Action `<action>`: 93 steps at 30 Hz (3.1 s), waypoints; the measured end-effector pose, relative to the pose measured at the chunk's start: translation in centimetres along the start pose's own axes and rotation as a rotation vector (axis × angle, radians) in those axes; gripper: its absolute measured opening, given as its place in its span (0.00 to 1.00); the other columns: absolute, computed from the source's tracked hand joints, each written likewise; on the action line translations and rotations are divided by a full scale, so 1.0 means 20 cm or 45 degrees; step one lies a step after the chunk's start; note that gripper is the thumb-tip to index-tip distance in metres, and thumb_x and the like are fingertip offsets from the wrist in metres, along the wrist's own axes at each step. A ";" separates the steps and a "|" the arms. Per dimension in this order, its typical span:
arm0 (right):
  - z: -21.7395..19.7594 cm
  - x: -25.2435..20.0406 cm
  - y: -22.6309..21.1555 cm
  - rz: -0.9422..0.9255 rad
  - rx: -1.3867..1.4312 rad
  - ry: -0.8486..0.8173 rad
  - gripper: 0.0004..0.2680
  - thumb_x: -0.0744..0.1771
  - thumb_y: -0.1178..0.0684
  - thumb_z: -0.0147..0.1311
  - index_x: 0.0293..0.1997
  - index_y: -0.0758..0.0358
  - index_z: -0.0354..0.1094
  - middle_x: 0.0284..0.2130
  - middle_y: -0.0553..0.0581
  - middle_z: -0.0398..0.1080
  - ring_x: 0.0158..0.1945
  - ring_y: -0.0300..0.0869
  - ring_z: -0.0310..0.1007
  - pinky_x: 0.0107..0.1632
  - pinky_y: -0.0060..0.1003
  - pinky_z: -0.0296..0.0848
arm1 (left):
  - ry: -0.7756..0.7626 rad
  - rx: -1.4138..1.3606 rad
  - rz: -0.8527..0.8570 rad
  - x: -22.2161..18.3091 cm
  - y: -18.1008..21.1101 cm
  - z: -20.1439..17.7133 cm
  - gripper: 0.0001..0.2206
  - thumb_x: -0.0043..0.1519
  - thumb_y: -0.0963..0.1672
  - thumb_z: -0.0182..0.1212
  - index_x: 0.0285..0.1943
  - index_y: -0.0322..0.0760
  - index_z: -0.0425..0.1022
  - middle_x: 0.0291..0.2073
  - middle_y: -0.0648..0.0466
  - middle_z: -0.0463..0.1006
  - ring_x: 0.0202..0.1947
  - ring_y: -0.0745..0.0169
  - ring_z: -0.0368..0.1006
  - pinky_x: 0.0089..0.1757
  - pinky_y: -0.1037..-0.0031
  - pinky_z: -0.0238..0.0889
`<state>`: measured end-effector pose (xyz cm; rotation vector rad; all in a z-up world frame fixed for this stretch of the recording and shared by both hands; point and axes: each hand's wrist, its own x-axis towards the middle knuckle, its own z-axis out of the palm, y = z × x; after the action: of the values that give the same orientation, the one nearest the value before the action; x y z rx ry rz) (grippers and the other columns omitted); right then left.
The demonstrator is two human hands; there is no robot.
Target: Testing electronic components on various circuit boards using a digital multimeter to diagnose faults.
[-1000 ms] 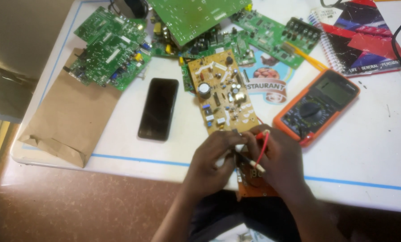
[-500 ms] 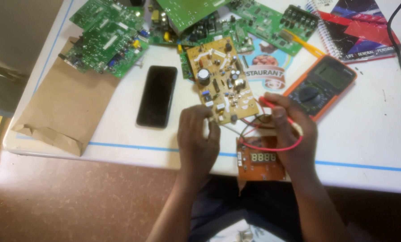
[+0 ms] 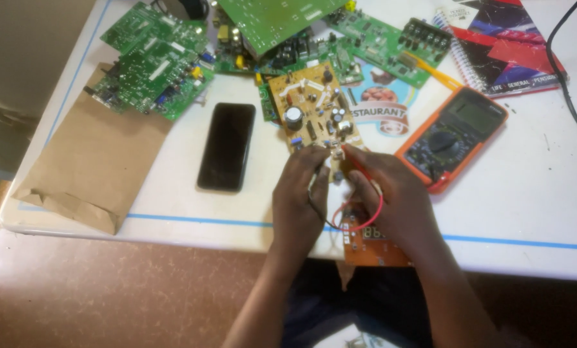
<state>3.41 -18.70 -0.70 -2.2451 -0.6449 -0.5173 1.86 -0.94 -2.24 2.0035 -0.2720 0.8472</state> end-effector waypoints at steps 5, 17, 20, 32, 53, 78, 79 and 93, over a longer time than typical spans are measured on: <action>0.00 0.01 0.00 -0.019 0.013 -0.107 0.15 0.73 0.51 0.55 0.68 0.62 0.73 0.51 0.71 0.79 0.59 0.67 0.77 0.61 0.63 0.74 | -0.067 -0.013 -0.055 0.01 0.01 -0.01 0.10 0.73 0.41 0.57 0.59 0.34 0.82 0.53 0.42 0.85 0.61 0.37 0.79 0.62 0.52 0.71; -0.02 0.01 0.00 0.030 0.031 -0.164 0.17 0.73 0.51 0.51 0.72 0.60 0.70 0.54 0.69 0.78 0.62 0.64 0.76 0.62 0.61 0.73 | -0.084 0.062 -0.049 -0.01 0.00 -0.01 0.11 0.73 0.41 0.58 0.58 0.35 0.83 0.52 0.44 0.85 0.59 0.40 0.80 0.59 0.54 0.74; -0.02 0.01 -0.01 0.059 0.036 -0.176 0.17 0.73 0.51 0.51 0.72 0.60 0.69 0.54 0.68 0.78 0.62 0.64 0.76 0.63 0.61 0.73 | -0.090 0.056 -0.049 -0.01 0.01 -0.01 0.10 0.72 0.41 0.59 0.57 0.34 0.84 0.52 0.44 0.85 0.58 0.39 0.81 0.58 0.54 0.74; -0.01 0.02 -0.01 0.019 0.020 -0.184 0.16 0.73 0.51 0.50 0.72 0.61 0.69 0.53 0.71 0.78 0.62 0.66 0.75 0.61 0.63 0.73 | -0.073 0.011 -0.025 0.00 0.01 -0.02 0.10 0.71 0.39 0.60 0.57 0.32 0.83 0.52 0.43 0.84 0.55 0.38 0.82 0.55 0.55 0.76; -0.03 0.03 -0.03 0.002 -0.031 -0.193 0.16 0.74 0.50 0.50 0.69 0.63 0.71 0.50 0.70 0.78 0.61 0.65 0.76 0.61 0.62 0.74 | -0.079 -0.002 -0.023 0.00 0.02 -0.02 0.10 0.71 0.39 0.58 0.56 0.31 0.83 0.52 0.42 0.84 0.56 0.36 0.82 0.55 0.54 0.76; -0.04 0.02 -0.06 0.033 0.123 0.086 0.07 0.69 0.59 0.62 0.52 0.65 0.83 0.39 0.68 0.82 0.47 0.64 0.83 0.49 0.56 0.81 | -0.081 -0.073 -0.009 -0.01 0.04 -0.04 0.06 0.67 0.37 0.63 0.49 0.30 0.85 0.46 0.44 0.85 0.53 0.39 0.84 0.56 0.56 0.77; -0.04 0.01 -0.06 0.030 0.110 0.089 0.07 0.70 0.59 0.62 0.52 0.64 0.83 0.40 0.68 0.82 0.47 0.63 0.83 0.50 0.55 0.81 | -0.083 -0.069 -0.008 -0.01 0.04 -0.04 0.07 0.67 0.37 0.63 0.49 0.30 0.85 0.46 0.44 0.85 0.53 0.39 0.84 0.56 0.56 0.77; -0.04 0.01 -0.04 0.015 0.095 0.081 0.09 0.69 0.59 0.61 0.54 0.64 0.82 0.40 0.68 0.82 0.49 0.63 0.83 0.51 0.56 0.81 | -0.073 -0.073 -0.005 -0.01 0.03 -0.04 0.06 0.67 0.37 0.64 0.48 0.30 0.86 0.44 0.44 0.85 0.53 0.39 0.84 0.55 0.55 0.77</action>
<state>2.95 -18.69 0.27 -2.1527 -0.6079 -0.5478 1.05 -0.73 -1.73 1.9762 -0.3217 0.7715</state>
